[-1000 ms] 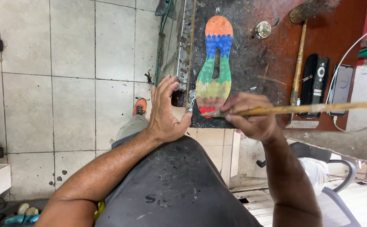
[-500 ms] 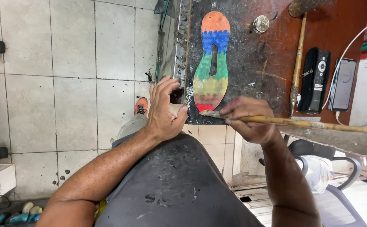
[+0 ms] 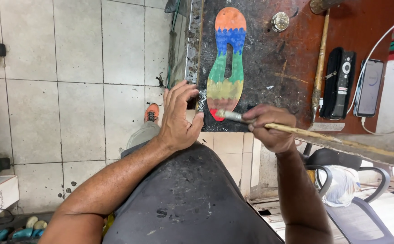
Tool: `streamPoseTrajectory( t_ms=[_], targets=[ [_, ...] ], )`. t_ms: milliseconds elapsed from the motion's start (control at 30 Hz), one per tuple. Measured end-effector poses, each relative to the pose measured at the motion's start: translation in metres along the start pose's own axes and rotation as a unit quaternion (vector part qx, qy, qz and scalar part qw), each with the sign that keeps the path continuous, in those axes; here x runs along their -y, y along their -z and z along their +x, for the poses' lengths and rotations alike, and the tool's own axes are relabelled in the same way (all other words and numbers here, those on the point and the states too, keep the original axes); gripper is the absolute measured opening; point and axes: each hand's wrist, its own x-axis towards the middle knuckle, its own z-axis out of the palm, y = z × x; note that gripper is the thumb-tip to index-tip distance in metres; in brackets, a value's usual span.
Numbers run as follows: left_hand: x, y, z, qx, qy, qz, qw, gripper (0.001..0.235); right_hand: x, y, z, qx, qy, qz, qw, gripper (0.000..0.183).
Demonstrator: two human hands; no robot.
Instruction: Applying dye or adhesive to a colorful shoe sole using a small brush at a workbench
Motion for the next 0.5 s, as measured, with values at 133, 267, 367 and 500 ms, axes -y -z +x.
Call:
streamPoseTrajectory(
  t_ms=[133, 267, 367, 500],
  targets=[
    [-0.003, 0.002, -0.001, 0.003, 0.007, -0.009, 1.0, 0.05, -0.012, 0.013, -0.013, -0.009, 0.015, 0.033, 0.999, 0.017],
    [-0.003, 0.003, -0.001, 0.006, 0.012, -0.008, 1.0, 0.049, 0.003, 0.001, 0.005, -0.004, -0.005, 0.029, 1.0, 0.017],
    [-0.007, 0.002, 0.001, 0.0, 0.02, -0.01, 1.0, 0.052, 0.002, 0.001, 0.017, -0.001, -0.01, 0.017, 1.0, 0.017],
    [-0.015, -0.005, 0.006, 0.0, 0.049, 0.027, 0.998, 0.072, -0.016, -0.011, 0.031, -0.039, 0.004, -0.013, 0.999, 0.017]
  ],
)
